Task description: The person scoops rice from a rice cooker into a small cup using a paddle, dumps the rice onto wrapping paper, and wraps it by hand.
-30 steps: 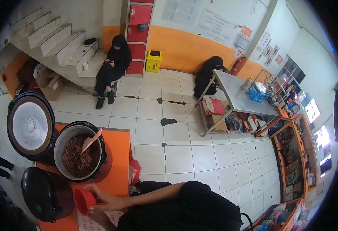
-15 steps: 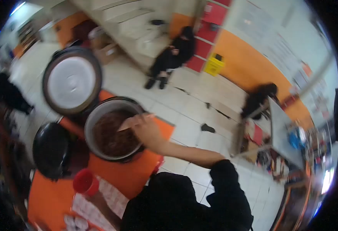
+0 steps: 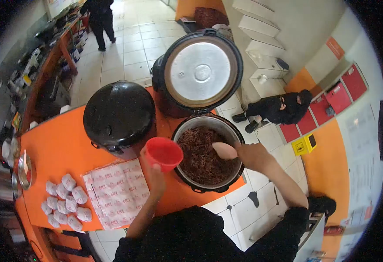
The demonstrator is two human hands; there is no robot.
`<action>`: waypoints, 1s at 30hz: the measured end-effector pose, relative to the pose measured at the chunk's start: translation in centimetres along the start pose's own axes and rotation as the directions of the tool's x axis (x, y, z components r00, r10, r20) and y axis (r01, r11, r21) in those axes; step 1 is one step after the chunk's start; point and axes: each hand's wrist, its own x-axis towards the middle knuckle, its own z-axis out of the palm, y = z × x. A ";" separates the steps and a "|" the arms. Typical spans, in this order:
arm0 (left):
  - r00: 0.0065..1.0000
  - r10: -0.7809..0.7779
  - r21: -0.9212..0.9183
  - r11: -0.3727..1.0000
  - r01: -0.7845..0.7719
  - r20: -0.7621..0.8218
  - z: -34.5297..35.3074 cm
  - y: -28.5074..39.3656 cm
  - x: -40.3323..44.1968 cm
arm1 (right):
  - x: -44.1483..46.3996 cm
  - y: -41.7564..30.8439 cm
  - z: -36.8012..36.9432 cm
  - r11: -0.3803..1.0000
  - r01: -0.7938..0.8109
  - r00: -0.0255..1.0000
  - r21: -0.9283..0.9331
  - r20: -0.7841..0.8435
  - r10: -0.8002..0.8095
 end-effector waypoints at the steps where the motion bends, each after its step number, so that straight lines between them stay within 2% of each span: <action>1: 1.000 -0.015 -0.081 0.997 0.016 0.002 1.0 -0.1 0.3 | 0.4 0.5 -1.1 0.996 0.094 0.993 -0.002 0.065 -0.094; 4: 0.997 -0.050 -0.222 0.975 0.034 -0.066 3.6 -1.5 0.6 | 3.0 0.9 -0.1 0.963 0.267 0.930 0.024 0.255 -0.264; 5: 0.993 -0.061 -0.250 0.968 0.035 -0.099 4.0 -2.5 0.7 | 3.9 1.2 1.3 0.971 0.234 0.939 0.049 0.249 -0.239; 8: 0.991 -0.132 -0.653 0.749 0.108 0.013 3.1 -6.9 -1.5 | 4.7 0.6 1.6 0.975 0.083 0.951 0.208 0.274 -0.140; 11: 0.967 -0.152 -0.491 0.870 0.033 -0.206 3.4 -9.0 -3.1 | 4.9 0.4 3.7 0.957 -0.008 0.959 0.291 0.272 -0.074; 14: 0.915 -0.272 -0.450 0.885 0.116 -0.297 3.6 -10.0 -4.0 | 5.1 0.2 5.2 0.941 0.007 0.983 0.340 0.171 -0.069; 16: 0.941 -0.296 -0.405 0.890 0.208 -0.166 3.6 -6.9 -3.4 | 5.0 -0.2 5.1 0.942 0.034 0.986 0.333 0.143 -0.087; 18: 0.955 -0.277 -0.367 0.903 0.222 -0.106 3.7 -4.4 -2.4 | 4.8 -0.6 5.5 0.940 0.051 0.991 0.337 0.100 -0.090; 20: 0.969 -0.213 -0.346 0.925 0.159 -0.123 4.0 -3.2 -1.4 | 4.5 -0.9 6.2 0.935 0.062 0.995 0.349 0.047 -0.084; 23: 0.983 -0.111 -0.313 0.948 0.060 -0.149 4.5 -1.9 0.1 | 4.3 -1.0 6.7 0.946 0.203 0.979 0.253 -0.063 -0.193; 26: 0.978 -0.122 -0.389 0.920 0.046 -0.172 4.9 -0.6 1.4 | 4.3 0.4 8.8 0.925 0.369 0.929 0.096 -0.083 -0.362; 29: 0.987 -0.109 -0.327 0.943 0.065 -0.120 4.5 -1.7 1.1 | 4.8 0.5 9.4 0.923 0.362 0.927 0.132 -0.156 -0.341; 30: 0.988 -0.105 -0.309 0.949 0.064 -0.115 4.4 -1.8 1.2 | 5.2 -0.1 8.0 0.917 0.370 0.927 0.150 -0.132 -0.352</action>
